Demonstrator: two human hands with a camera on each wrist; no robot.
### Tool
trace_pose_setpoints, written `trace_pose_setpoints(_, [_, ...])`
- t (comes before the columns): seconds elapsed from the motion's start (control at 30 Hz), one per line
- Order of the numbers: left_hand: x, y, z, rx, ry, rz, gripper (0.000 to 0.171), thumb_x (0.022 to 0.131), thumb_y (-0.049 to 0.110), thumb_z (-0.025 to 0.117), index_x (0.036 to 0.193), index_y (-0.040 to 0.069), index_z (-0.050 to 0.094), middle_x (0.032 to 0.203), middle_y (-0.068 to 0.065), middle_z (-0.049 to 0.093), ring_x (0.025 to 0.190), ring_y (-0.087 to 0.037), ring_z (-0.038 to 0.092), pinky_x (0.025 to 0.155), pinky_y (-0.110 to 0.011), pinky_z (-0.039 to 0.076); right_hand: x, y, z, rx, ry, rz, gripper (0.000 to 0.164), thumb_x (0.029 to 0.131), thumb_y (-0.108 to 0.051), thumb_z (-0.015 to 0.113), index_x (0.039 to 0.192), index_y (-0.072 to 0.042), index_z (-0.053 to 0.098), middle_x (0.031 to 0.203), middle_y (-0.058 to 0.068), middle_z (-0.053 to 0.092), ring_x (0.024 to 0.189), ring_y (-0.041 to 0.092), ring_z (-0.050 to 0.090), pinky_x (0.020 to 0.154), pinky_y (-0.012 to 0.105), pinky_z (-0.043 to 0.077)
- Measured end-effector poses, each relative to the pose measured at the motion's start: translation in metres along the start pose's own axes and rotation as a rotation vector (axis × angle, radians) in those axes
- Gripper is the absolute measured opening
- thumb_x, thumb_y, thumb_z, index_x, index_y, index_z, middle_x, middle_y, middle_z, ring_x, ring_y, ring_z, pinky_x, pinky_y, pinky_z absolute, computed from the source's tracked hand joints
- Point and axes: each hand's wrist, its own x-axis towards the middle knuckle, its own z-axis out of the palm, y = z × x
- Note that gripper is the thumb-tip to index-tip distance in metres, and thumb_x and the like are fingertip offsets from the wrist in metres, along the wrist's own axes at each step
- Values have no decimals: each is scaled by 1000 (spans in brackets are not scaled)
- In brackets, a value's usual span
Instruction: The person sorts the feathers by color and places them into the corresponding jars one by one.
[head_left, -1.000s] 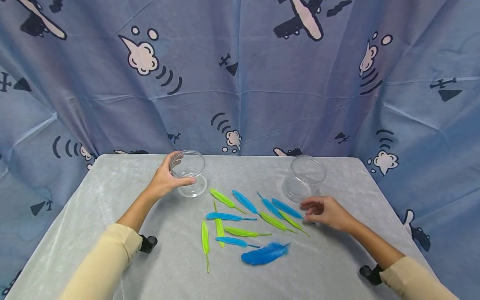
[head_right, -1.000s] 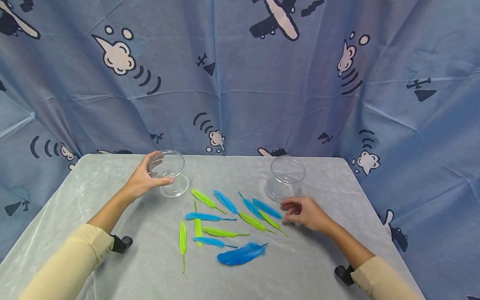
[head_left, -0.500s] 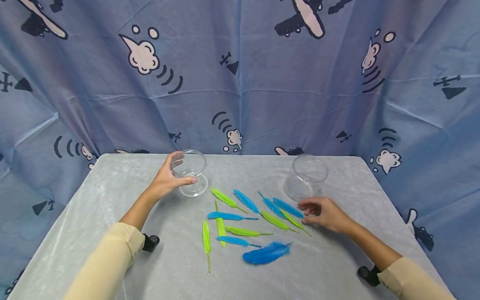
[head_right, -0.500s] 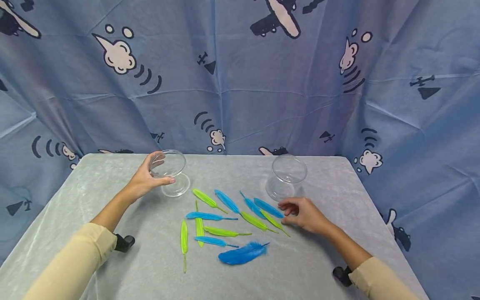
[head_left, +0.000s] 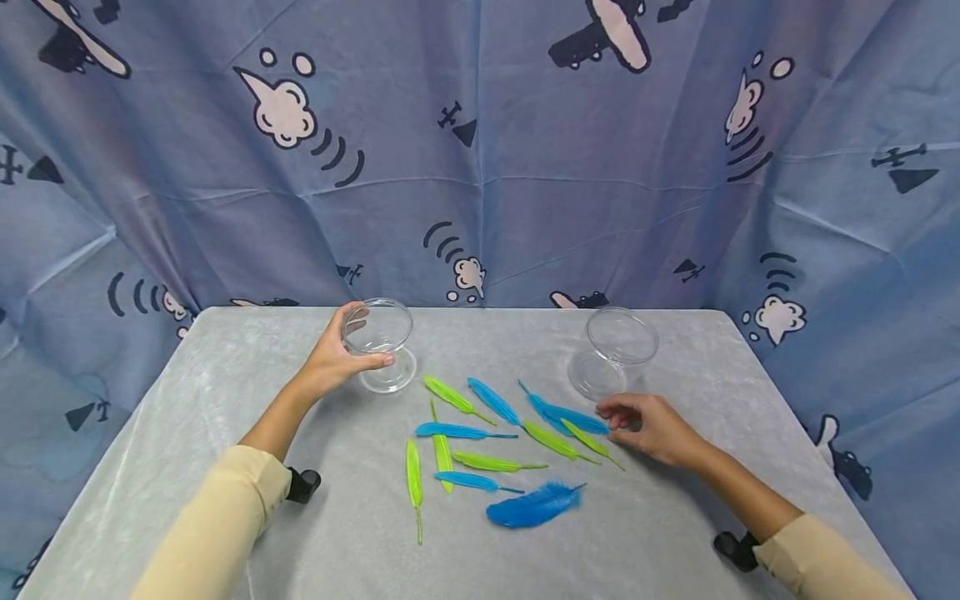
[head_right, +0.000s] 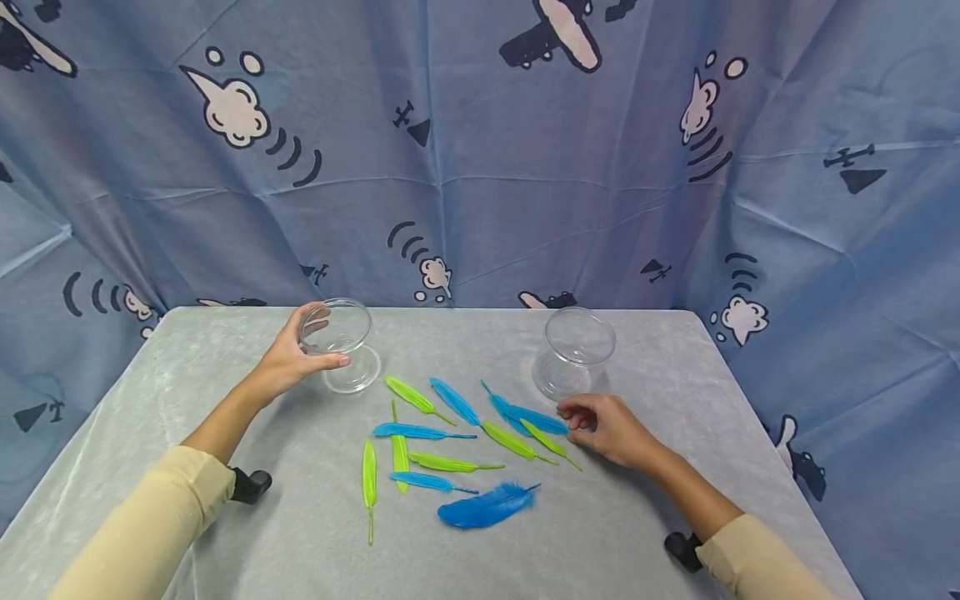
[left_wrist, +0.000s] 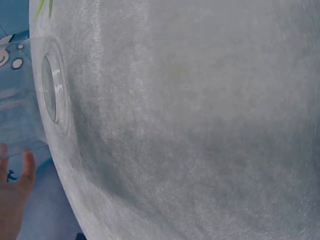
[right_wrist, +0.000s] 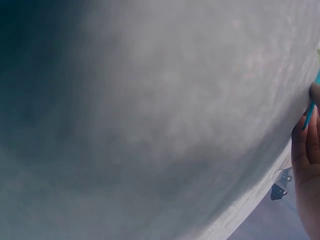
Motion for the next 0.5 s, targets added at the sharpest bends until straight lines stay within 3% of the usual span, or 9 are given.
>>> trace_pose_setpoints(0.5, [0,0,1,5,4,4,106,77,24,88,156,11,19,158,-16,31,146,-36,27,115,-56,27,0,-5,1,-23,33,19,27,82,7,76,107,0,71,95,4,71,77,7,64,72,26,56])
